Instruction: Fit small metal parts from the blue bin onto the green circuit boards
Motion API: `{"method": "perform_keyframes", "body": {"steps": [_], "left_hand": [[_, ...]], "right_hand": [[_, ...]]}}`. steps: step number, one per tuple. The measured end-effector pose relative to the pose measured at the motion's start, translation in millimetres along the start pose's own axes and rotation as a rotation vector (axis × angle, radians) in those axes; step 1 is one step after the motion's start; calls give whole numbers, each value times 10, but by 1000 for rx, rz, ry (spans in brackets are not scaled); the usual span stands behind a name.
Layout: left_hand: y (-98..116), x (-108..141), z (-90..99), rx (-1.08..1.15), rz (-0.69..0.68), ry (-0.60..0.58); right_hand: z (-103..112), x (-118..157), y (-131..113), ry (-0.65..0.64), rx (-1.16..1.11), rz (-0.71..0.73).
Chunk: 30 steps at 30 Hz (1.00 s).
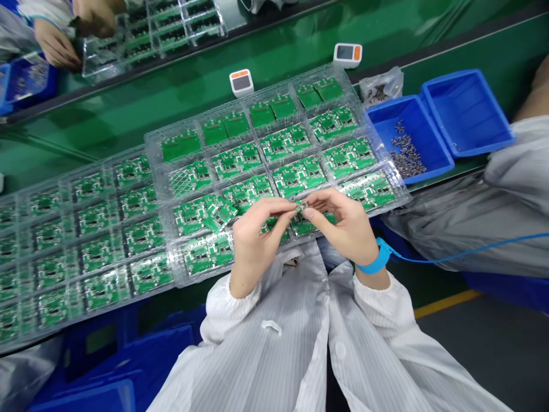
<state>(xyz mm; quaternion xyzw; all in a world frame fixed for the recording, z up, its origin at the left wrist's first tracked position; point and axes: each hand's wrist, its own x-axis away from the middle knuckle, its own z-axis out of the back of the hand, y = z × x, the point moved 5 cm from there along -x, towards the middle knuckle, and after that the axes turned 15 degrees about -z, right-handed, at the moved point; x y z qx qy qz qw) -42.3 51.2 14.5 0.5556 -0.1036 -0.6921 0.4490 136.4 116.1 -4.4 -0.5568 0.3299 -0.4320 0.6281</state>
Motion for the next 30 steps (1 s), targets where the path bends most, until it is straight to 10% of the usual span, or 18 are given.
{"method": "perform_keyframes", "body": {"steps": [30], "left_hand": [[10,10,22,43,45,16]], "right_hand": [[3,-12,-24,13,67,37]]}}
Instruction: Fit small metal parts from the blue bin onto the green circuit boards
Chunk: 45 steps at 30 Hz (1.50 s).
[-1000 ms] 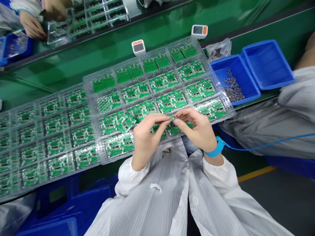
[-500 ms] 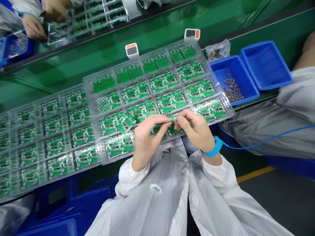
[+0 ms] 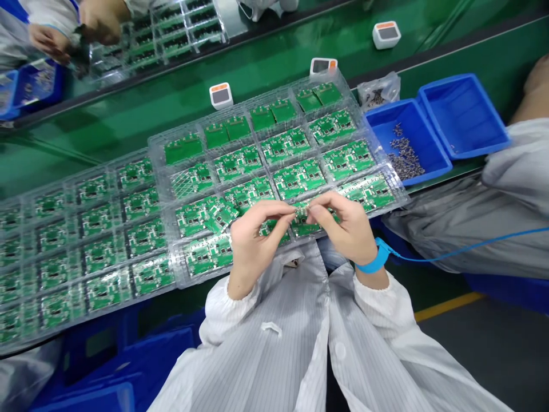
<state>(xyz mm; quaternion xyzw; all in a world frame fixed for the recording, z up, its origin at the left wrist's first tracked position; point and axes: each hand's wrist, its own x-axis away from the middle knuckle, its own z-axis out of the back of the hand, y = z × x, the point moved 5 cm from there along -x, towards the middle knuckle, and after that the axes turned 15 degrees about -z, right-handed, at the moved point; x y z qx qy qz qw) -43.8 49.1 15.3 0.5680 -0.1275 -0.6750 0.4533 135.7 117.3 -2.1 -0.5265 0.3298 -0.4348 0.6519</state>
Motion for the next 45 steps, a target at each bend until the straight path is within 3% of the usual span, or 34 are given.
{"method": "perform_keyframes", "body": {"steps": [5,10,15,19,23,28,31,36,40,45], "left_hand": [[-1,7,-1,10,-17,-7],[-15,0,21,-1,-10,10],[-25,1,-5,-13,-3,-33],[-22,-1,-18,-23,-2,-39],[-14,-8,-22,-11,-3,-40],[-20,-12,5,-1,11,-6],[-13,-13,-8,14,6,-25],[-25,-11,18,-28,40,2],[-24,-3,-11,27,32,-17],[-40,18,-28,110,101,-3]], "right_hand": [[-19,2,-15,-51,34,24],[43,3,-28,8,5,24],[-1,-21,-55,-46,19,32],[30,-31,-41,1,4,15],[28,-22,-20,-61,-4,15],[83,-17,-6,7,-69,2],[34,-17,-23,-47,-45,30],[98,-21,21,72,-100,-14],[29,-19,-8,-60,-39,48],[28,-9,2,-24,-36,47]]}}
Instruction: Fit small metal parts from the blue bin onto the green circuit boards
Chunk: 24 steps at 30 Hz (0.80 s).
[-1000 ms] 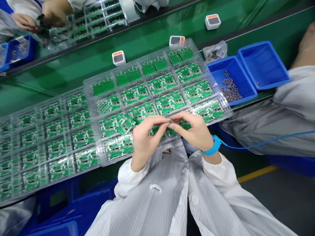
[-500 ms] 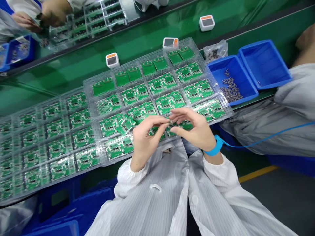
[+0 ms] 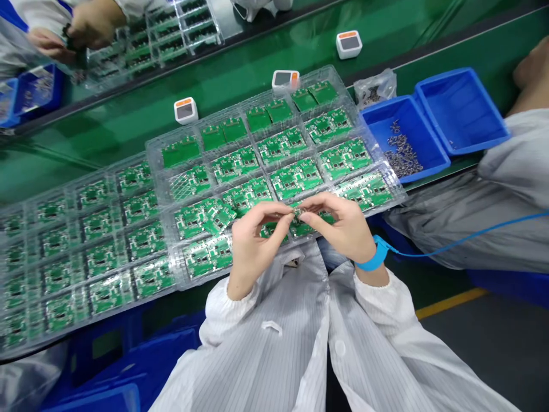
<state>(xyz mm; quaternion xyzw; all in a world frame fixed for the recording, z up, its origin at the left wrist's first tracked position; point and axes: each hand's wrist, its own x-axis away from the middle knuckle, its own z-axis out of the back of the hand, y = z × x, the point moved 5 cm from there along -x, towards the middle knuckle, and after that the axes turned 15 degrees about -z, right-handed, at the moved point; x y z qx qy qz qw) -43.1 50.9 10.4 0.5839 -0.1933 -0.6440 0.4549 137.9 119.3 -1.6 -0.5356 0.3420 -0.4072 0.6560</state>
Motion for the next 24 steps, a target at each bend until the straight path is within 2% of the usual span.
{"method": "perform_keyframes", "body": {"steps": [3,7,11,15,20,24], "left_hand": [[-21,3,-26,59,70,-39],[-2,-24,-44,48,29,-97],[15,-32,-6,22,-42,-56],[0,-15,13,8,-32,-36],[11,-18,-8,16,-60,-85],[-13,-15,21,-7,-45,-41]], "right_hand": [[-18,11,-8,15,15,15],[-40,19,-45,13,29,62],[-17,23,-46,13,33,82],[10,31,-31,20,32,78],[5,37,-4,34,7,34],[17,33,31,49,-14,-17]]}}
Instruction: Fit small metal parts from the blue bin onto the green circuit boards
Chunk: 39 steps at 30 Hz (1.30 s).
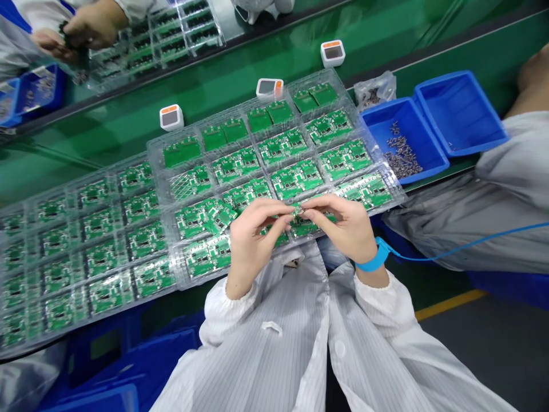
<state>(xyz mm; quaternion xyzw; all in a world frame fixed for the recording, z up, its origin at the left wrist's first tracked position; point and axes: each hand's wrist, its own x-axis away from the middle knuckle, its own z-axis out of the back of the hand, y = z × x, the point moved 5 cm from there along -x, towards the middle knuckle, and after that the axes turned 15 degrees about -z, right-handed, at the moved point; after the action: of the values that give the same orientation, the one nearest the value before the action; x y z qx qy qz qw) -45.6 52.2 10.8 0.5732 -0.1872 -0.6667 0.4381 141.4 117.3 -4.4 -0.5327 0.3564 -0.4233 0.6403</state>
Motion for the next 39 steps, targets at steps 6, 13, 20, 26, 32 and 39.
{"method": "perform_keyframes", "body": {"steps": [6,13,20,26,32,39], "left_hand": [[-16,-20,36,-75,15,-35],[30,-75,160,-183,31,-113],[25,-19,329,-339,62,-237],[128,-48,233,-192,-49,-191],[159,-57,147,-187,-95,-136],[176,-39,170,-242,-233,-83]], "right_hand": [[29,-8,27,17,-25,-30],[53,-11,8,55,7,-26],[56,9,44,33,4,-18],[-89,-13,-23,-56,50,-34],[-160,-12,-49,-108,-15,-32],[-197,-6,-66,-185,-137,-117]]}}
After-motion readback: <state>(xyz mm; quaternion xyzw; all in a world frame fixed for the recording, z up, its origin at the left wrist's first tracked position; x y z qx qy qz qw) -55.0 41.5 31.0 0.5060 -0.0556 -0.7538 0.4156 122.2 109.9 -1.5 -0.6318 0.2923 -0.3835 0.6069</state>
